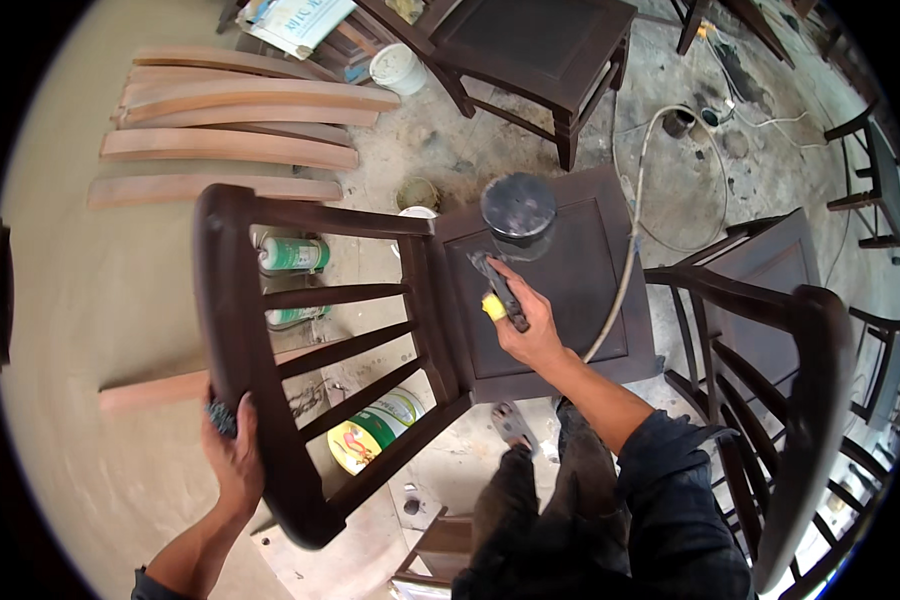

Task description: The person uses a spray gun to apply dark paint to wooden chairs in a workshop. They move between chairs, repositioning them to cover different surfaces, and continue spraying until the clip ends.

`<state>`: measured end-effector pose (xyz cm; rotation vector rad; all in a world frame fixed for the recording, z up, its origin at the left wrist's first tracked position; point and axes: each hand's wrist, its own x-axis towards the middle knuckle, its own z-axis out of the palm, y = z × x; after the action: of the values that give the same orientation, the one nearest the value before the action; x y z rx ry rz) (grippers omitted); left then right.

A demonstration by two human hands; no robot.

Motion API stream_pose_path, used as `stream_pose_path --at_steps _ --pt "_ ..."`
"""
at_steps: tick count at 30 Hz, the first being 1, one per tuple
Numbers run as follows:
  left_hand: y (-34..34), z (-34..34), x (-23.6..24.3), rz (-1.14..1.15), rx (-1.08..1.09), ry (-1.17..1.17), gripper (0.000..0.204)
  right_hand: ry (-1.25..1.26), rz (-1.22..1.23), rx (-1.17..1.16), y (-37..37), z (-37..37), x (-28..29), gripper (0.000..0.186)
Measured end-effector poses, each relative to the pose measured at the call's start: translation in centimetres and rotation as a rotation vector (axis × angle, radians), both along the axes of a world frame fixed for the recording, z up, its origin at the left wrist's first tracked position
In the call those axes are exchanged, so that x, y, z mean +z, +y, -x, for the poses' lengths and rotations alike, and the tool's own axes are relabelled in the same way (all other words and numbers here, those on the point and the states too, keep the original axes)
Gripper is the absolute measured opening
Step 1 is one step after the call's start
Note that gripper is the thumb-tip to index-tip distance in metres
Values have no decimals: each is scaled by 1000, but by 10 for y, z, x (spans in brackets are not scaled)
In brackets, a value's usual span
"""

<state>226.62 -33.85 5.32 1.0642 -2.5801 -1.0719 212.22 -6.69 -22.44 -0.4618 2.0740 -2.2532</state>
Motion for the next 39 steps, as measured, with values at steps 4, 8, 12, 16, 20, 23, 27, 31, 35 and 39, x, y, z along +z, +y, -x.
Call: stream_pose_path --at_steps 4,8,12,16,20,23,27,31,35,39 --pt "-2 -5 3 161 3 -64 51 63 5 68 -23 24 -36 39" --pt "5 -2 13 210 143 -144 55 47 30 142 -39 39 -66 45" --pt "-2 -7 16 383 -11 -316 59 13 -35 158 -42 49 -89 50" --pt "-7 -13 27 502 -79 -481 57 -98 -32 180 -49 55 -99 50" --pt "-31 -45 31 632 -81 -553 45 -126 -38 182 -51 57 -111 48" --pt "-79 -108 48 693 -183 -550 41 -147 -37 179 -45 62 -110 46" --pt "-98 -159 69 749 -211 -573 40 -137 26 271 -62 61 -116 35" --pt "-80 -106 61 787 -496 -579 39 -141 13 233 -47 63 -114 32" --pt "-45 -72 49 736 -233 -540 45 -106 21 204 -52 61 -116 38" --pt "-68 -100 64 883 -466 -613 48 -121 0 203 -46 60 -121 43"
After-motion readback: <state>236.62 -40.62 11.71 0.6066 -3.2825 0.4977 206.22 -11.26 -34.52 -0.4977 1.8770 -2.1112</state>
